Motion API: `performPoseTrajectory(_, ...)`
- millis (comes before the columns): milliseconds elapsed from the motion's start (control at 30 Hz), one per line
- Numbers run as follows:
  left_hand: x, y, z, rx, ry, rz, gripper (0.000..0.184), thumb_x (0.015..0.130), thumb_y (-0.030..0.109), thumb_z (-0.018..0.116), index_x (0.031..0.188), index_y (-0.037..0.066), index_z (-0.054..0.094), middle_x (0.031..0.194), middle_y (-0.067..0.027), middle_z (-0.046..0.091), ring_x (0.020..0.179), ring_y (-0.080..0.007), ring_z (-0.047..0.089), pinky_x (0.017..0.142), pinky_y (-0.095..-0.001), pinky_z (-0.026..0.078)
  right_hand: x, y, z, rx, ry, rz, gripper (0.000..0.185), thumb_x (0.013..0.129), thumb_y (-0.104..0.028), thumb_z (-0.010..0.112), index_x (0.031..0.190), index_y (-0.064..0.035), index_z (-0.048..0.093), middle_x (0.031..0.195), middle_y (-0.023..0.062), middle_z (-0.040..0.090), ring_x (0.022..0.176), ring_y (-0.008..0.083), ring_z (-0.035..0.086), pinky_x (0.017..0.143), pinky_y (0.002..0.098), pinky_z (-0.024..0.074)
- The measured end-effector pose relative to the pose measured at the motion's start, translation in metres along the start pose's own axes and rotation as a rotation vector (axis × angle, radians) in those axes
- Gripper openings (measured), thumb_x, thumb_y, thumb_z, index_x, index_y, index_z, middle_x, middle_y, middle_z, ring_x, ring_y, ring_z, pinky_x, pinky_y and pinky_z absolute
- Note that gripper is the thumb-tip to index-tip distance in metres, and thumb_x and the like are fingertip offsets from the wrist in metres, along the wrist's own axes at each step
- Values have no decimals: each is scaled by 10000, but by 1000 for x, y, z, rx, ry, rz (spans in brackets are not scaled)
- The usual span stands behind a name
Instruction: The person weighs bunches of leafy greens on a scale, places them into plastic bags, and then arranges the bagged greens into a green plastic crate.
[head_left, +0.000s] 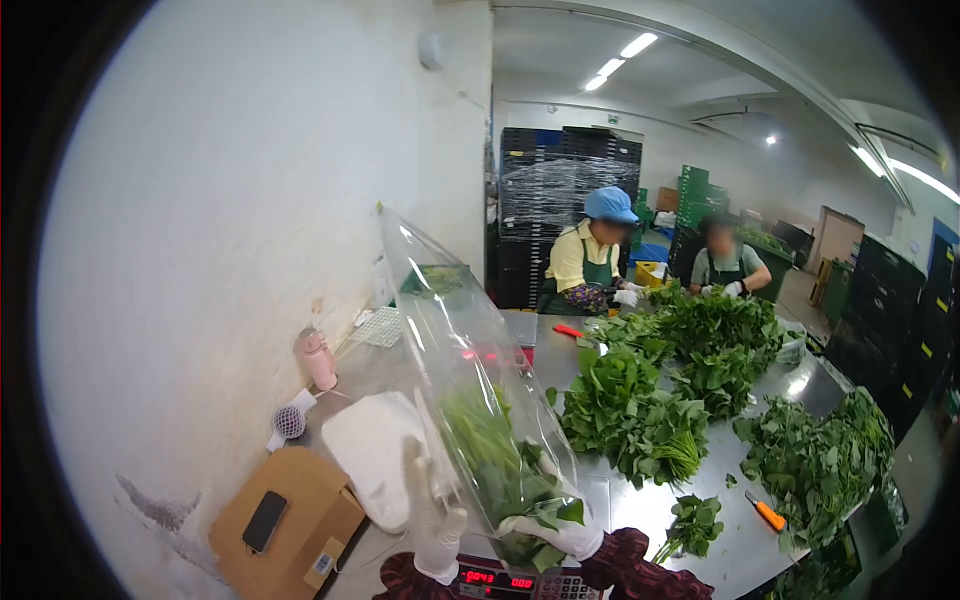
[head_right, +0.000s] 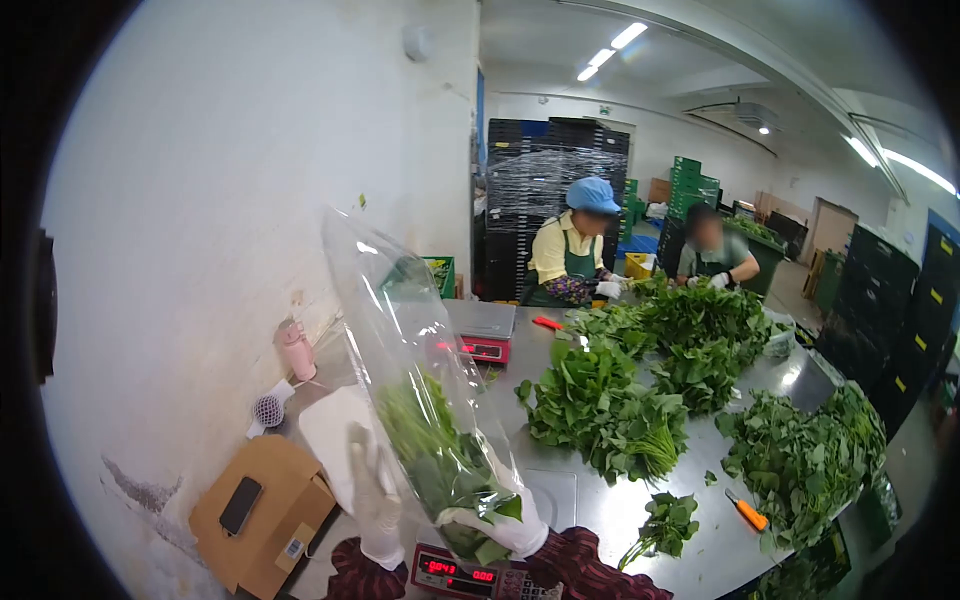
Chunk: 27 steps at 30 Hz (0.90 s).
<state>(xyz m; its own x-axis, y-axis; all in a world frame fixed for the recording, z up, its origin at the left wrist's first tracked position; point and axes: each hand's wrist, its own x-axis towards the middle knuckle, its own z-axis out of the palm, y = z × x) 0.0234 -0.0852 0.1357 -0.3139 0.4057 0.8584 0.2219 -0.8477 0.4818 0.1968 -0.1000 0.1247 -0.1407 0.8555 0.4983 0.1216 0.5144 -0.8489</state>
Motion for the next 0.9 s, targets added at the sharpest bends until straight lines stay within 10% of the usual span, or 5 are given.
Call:
performPoseTrajectory(67,-39,-5,5,-343,-218,-385,452,780,150,656,1163,-23,489,1258,-163,456,981,-250,553,865,-354,467,1,1,-9,-217,-72,96,795,671,-196,819,1311,22,399,1235,144,528,1097,185,514,942,301,400)
performPoseTrajectory(100,-68,-23,-11,-205,-543,-333,909,817,437,636,1471,154,73,1504,-211,48,1398,-324,67,1111,-435,117,7,4,-13,-214,-10,-9,639,674,-207,817,1186,7,499,1212,148,533,1128,198,485,944,321,393)
performPoseTrajectory(200,-69,25,6,252,-294,-123,415,612,29,700,1021,87,658,1082,-137,571,1078,-317,513,920,-466,406,14,2,-27,-49,-3,-120,543,674,-193,814,1099,0,535,1198,163,535,1114,217,477,922,342,400)
performPoseTrajectory(600,-29,8,-12,258,-662,846,288,756,13,633,1028,-22,548,1089,-132,563,829,-237,581,710,-305,496,24,-21,-36,77,79,-251,889,634,-329,837,1327,-18,376,789,31,544,716,106,479,669,269,437)
performPoseTrajectory(900,-20,104,-14,552,-454,304,288,756,-51,580,1004,56,681,1087,-183,573,1047,-366,529,872,-431,448,52,-59,-31,394,-424,221,478,692,-348,790,944,27,634,792,47,645,716,116,576,684,280,489)
